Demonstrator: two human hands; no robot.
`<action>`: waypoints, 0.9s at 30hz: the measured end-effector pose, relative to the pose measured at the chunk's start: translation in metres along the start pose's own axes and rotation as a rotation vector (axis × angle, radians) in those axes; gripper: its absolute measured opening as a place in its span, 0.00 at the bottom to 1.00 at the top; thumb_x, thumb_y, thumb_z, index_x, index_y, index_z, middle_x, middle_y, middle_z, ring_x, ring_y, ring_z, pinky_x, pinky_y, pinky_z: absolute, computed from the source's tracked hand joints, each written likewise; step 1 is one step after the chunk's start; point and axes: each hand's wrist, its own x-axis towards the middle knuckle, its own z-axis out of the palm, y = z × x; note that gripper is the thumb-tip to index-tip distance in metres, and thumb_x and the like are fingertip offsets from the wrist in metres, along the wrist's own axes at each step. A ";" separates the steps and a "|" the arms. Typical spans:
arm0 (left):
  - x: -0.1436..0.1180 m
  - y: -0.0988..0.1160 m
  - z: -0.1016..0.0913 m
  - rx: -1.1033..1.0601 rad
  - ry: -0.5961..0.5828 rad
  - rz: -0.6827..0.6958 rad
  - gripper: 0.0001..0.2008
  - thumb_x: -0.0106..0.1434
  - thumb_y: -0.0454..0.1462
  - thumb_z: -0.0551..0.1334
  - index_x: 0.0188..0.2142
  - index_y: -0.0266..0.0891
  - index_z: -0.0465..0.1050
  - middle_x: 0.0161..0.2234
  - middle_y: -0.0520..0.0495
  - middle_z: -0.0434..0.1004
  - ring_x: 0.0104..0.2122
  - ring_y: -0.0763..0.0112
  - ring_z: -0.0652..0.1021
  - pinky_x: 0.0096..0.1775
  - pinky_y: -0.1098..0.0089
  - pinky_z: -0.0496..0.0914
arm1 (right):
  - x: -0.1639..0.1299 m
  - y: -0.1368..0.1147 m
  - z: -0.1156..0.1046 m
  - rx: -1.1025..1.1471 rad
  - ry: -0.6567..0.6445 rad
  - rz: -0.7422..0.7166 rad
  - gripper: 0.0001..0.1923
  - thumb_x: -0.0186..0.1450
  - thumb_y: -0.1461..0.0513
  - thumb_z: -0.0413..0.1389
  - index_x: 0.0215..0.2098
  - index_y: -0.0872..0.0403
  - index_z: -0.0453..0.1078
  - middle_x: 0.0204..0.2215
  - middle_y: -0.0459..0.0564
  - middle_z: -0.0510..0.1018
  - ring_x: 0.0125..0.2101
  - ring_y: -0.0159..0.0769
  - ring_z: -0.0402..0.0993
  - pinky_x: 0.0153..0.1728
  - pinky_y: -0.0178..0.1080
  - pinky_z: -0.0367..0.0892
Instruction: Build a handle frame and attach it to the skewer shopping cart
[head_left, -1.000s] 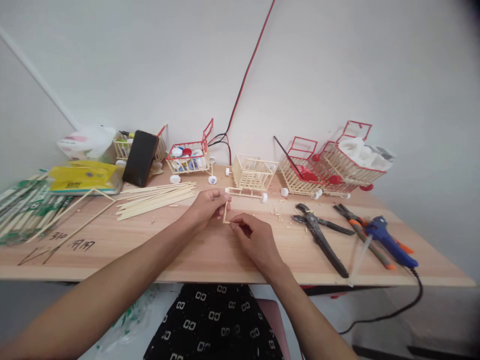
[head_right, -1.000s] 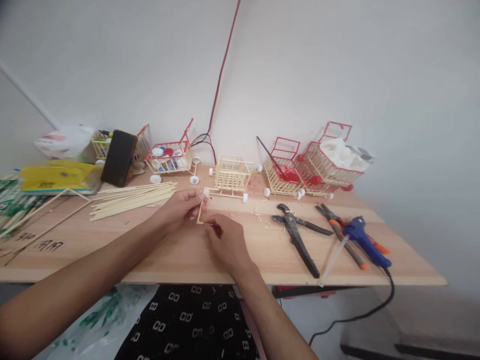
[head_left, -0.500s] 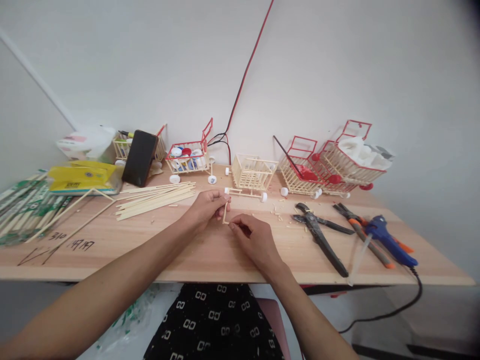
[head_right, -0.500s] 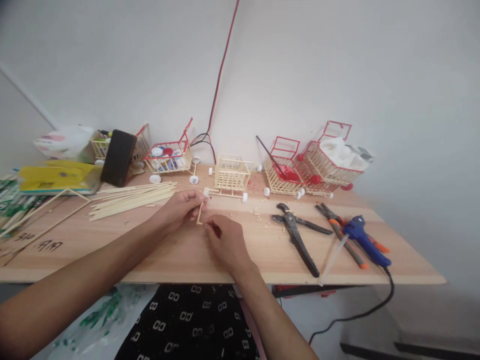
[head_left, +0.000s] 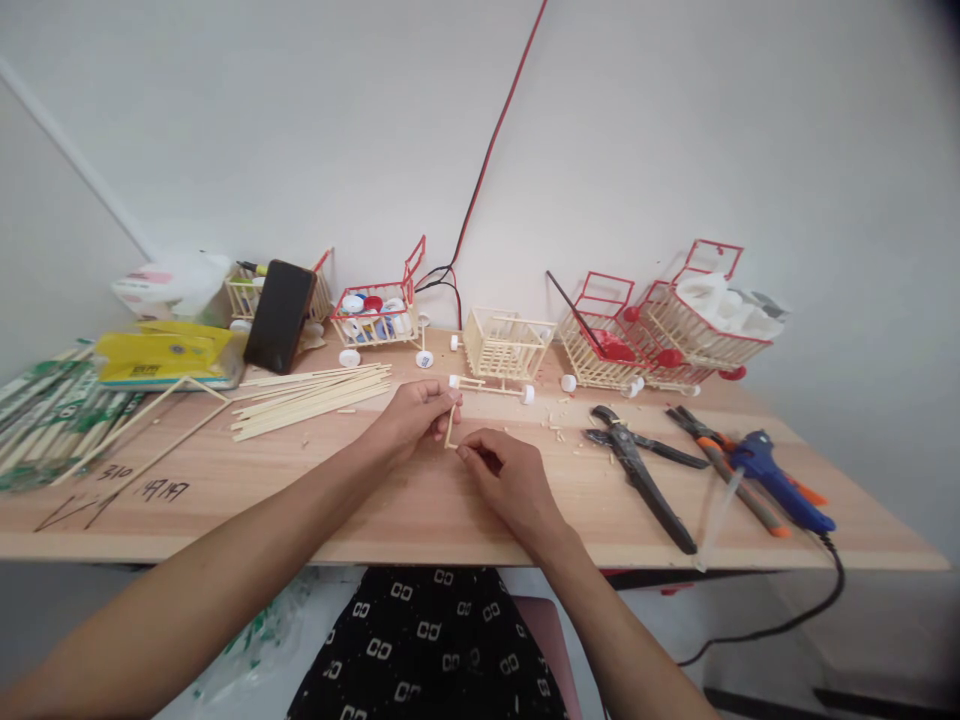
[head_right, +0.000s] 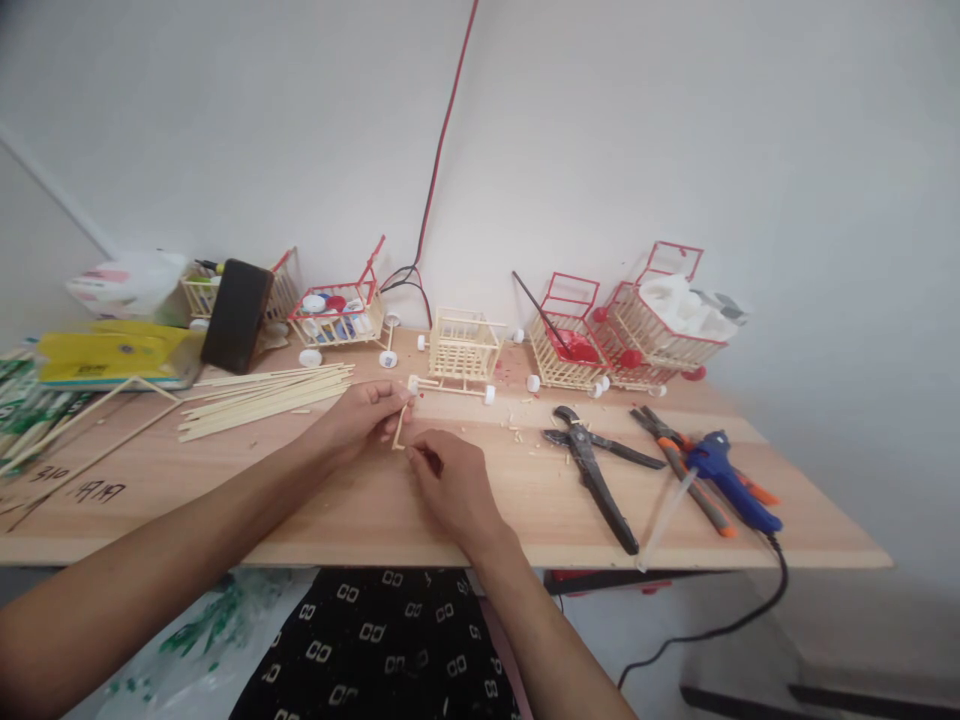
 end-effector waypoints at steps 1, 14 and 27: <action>0.000 0.000 0.000 -0.002 -0.002 -0.003 0.12 0.52 0.40 0.67 0.26 0.32 0.70 0.21 0.50 0.71 0.15 0.83 0.63 0.16 0.78 0.57 | 0.000 0.000 0.000 0.003 0.001 0.003 0.07 0.65 0.63 0.53 0.33 0.52 0.73 0.28 0.45 0.77 0.27 0.32 0.69 0.31 0.34 0.61; 0.001 0.001 -0.001 0.011 -0.005 0.005 0.12 0.53 0.41 0.67 0.27 0.32 0.70 0.21 0.50 0.71 0.15 0.83 0.63 0.16 0.79 0.56 | 0.000 -0.003 -0.001 -0.006 0.008 0.018 0.10 0.67 0.61 0.50 0.34 0.53 0.73 0.27 0.45 0.77 0.26 0.31 0.67 0.29 0.34 0.59; 0.000 0.000 0.000 0.019 -0.025 -0.003 0.14 0.54 0.42 0.67 0.24 0.34 0.68 0.18 0.53 0.68 0.13 0.84 0.61 0.15 0.79 0.55 | 0.000 -0.001 -0.001 0.014 -0.018 -0.015 0.08 0.65 0.63 0.52 0.33 0.51 0.73 0.29 0.45 0.78 0.30 0.33 0.71 0.33 0.35 0.63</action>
